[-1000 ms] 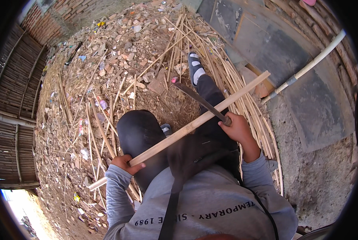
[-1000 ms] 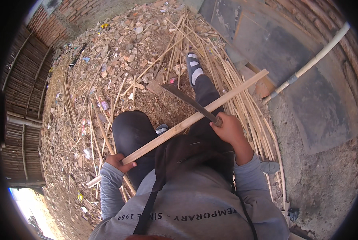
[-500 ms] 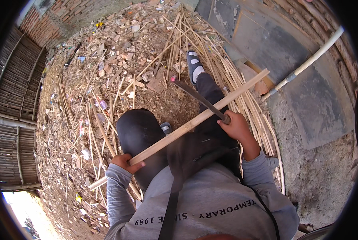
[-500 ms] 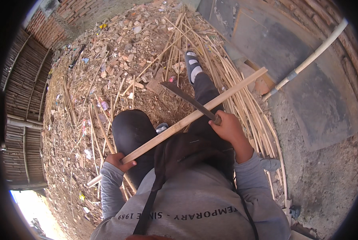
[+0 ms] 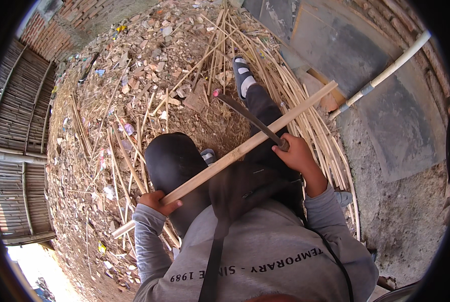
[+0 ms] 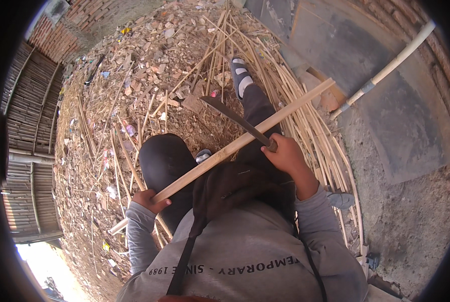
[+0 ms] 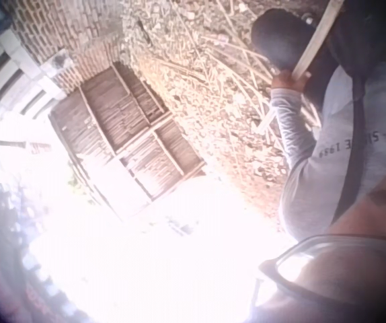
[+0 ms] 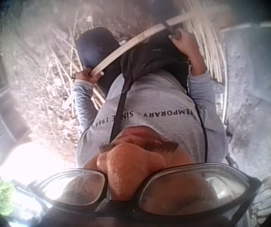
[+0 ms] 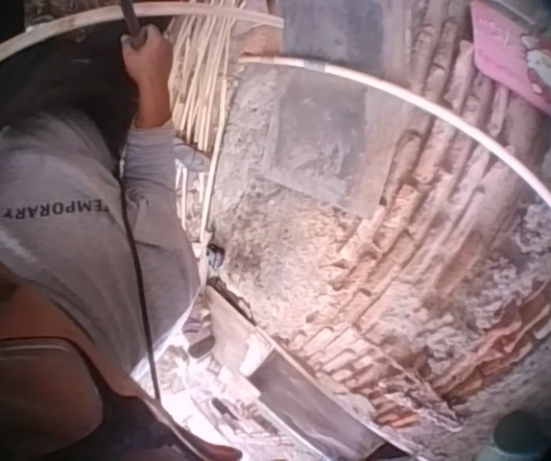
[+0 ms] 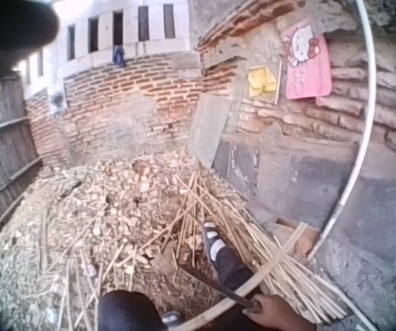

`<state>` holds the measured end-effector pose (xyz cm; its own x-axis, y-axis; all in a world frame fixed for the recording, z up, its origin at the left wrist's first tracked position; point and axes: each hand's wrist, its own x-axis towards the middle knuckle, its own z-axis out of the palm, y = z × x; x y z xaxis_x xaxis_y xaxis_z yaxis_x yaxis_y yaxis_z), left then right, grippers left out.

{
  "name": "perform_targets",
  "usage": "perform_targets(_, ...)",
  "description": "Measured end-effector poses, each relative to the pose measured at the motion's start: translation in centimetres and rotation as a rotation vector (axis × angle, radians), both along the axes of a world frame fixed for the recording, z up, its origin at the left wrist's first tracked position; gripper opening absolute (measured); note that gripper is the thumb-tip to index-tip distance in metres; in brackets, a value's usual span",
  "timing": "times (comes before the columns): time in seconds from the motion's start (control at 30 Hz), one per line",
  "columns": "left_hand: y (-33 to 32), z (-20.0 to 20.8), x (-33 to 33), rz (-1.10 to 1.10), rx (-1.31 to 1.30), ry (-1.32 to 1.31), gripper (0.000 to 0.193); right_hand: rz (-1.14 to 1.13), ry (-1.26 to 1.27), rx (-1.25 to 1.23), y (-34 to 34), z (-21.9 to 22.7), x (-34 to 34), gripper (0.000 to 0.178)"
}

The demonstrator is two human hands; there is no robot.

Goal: The person shaves a strip of bamboo by hand using a large knife, pulling the blade along the length of the wood while sitting on the ground.

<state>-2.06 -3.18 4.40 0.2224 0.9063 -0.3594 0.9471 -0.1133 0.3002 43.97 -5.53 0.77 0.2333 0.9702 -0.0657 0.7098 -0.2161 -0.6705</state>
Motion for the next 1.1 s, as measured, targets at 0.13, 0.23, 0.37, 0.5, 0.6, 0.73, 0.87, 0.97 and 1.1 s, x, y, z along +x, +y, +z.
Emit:
perform_targets(0.13,0.0,0.1,0.1,0.004,0.003,0.030,0.070,0.004,0.001,0.009,0.0,-0.3,0.0,0.034)
perform_targets(0.23,0.0,-0.2,-0.2,-0.004,0.021,0.018,0.072,0.002,0.021,0.009,0.0,-0.4,0.0,0.034)
perform_targets(0.37,0.0,0.0,-0.1,-0.006,0.028,-0.003,0.073,0.016,0.001,0.016,-0.1,-1.1,0.2,0.034)
perform_targets(0.5,-0.1,-0.5,-0.3,-0.018,0.050,-0.002,0.074,0.008,0.003,0.024,-0.1,-0.8,0.1,0.034)
perform_targets(0.6,-0.1,-0.4,-0.3,-0.012,0.041,-0.019,0.075,0.000,0.023,0.018,0.0,-0.4,0.0,0.033)
perform_targets(0.73,0.0,-0.7,-0.4,-0.021,0.061,-0.009,0.075,0.011,0.040,0.017,0.0,-0.5,0.2,0.033)
perform_targets(0.87,0.0,-0.5,-0.2,0.001,0.036,-0.003,0.078,0.007,0.061,-0.027,0.0,-0.6,0.2,0.033)
perform_targets(0.97,0.0,-0.5,-0.2,0.001,0.042,-0.005,0.079,0.007,0.074,-0.028,0.0,-0.6,0.2,0.033)
perform_targets(1.1,0.0,-0.5,-0.2,0.002,0.043,0.006,0.078,0.012,0.087,-0.011,0.0,-0.7,0.2,0.034)
